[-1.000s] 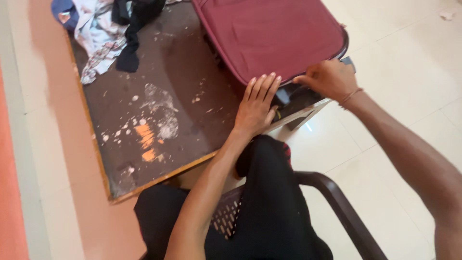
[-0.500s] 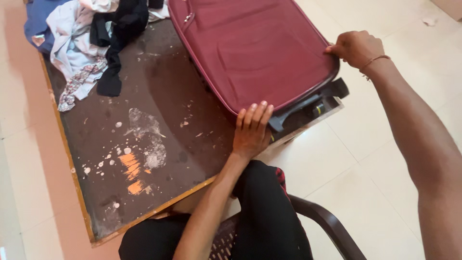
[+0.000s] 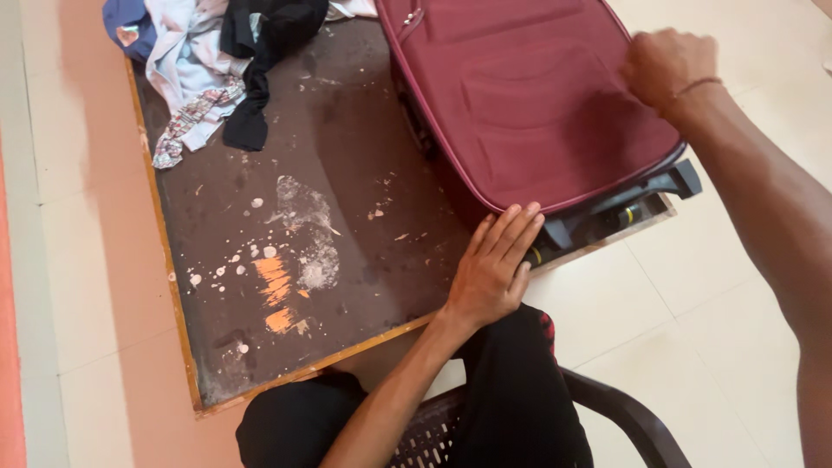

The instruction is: The person opens a suitcase, removes shirts, and folds them one by one on a table, including buttoning a collar and smoothing the fabric by hand.

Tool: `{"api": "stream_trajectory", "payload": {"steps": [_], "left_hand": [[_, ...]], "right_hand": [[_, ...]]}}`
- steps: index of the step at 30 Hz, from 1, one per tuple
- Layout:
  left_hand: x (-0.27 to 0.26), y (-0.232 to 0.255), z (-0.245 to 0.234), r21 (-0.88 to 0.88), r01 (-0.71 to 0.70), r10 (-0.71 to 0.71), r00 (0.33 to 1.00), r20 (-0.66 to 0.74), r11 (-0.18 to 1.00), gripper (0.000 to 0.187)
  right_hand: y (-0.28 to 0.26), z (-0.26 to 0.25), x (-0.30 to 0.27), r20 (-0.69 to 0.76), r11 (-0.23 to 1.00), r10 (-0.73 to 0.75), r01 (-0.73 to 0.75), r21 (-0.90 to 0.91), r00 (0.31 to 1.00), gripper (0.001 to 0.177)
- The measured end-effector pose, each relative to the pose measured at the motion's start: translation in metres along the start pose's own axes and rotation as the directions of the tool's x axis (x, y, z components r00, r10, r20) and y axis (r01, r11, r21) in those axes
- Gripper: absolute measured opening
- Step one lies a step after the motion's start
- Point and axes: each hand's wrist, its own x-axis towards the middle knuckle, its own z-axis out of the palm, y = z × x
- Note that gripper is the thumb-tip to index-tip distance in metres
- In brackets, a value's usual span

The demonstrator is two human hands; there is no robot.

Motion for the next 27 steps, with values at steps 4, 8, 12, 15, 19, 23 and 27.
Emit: {"api": "stream_trajectory", "payload": {"steps": [4,8,12,15,19,23,27], "left_hand": [[0.002,-0.004,-0.019,-0.066,-0.016,0.021,0.998,0.066,0.998,0.075],[-0.001,-0.013,-0.034,-0.032,-0.045,0.049,0.989,0.14,0.998,0.075],[-0.007,-0.012,-0.046,-0.122,0.019,-0.005,0.993,0.121,0.992,0.073],[-0.016,-0.015,-0.059,-0.161,0.043,-0.019,0.989,0.146,0.986,0.071],[-0.019,-0.023,-0.069,-0.157,0.032,-0.006,0.986,0.165,0.987,0.07],[-0.023,-0.034,-0.082,-0.192,0.051,-0.015,0.983,0.185,0.98,0.074],[-0.024,-0.052,-0.085,-0.129,0.096,-0.063,0.969,0.24,0.987,0.074]], "right_hand": [[-0.1,-0.061,0.033,-0.062,0.934,-0.339,0.344,0.094,0.939,0.024],[-0.205,-0.098,0.051,-0.153,0.677,-0.647,0.655,0.335,0.747,0.022],[-0.262,-0.097,0.068,-0.214,0.5,-0.797,0.816,0.29,0.564,0.011],[-0.281,-0.083,0.093,-0.053,0.594,-0.794,0.792,0.139,0.605,0.013],[-0.282,-0.07,0.138,-0.086,0.577,-0.801,0.802,0.151,0.592,0.015],[-0.289,-0.056,0.187,-0.059,0.612,-0.785,0.787,0.076,0.616,0.016],[-0.306,-0.037,0.245,-0.051,0.656,-0.754,0.744,-0.129,0.655,0.02]]}}
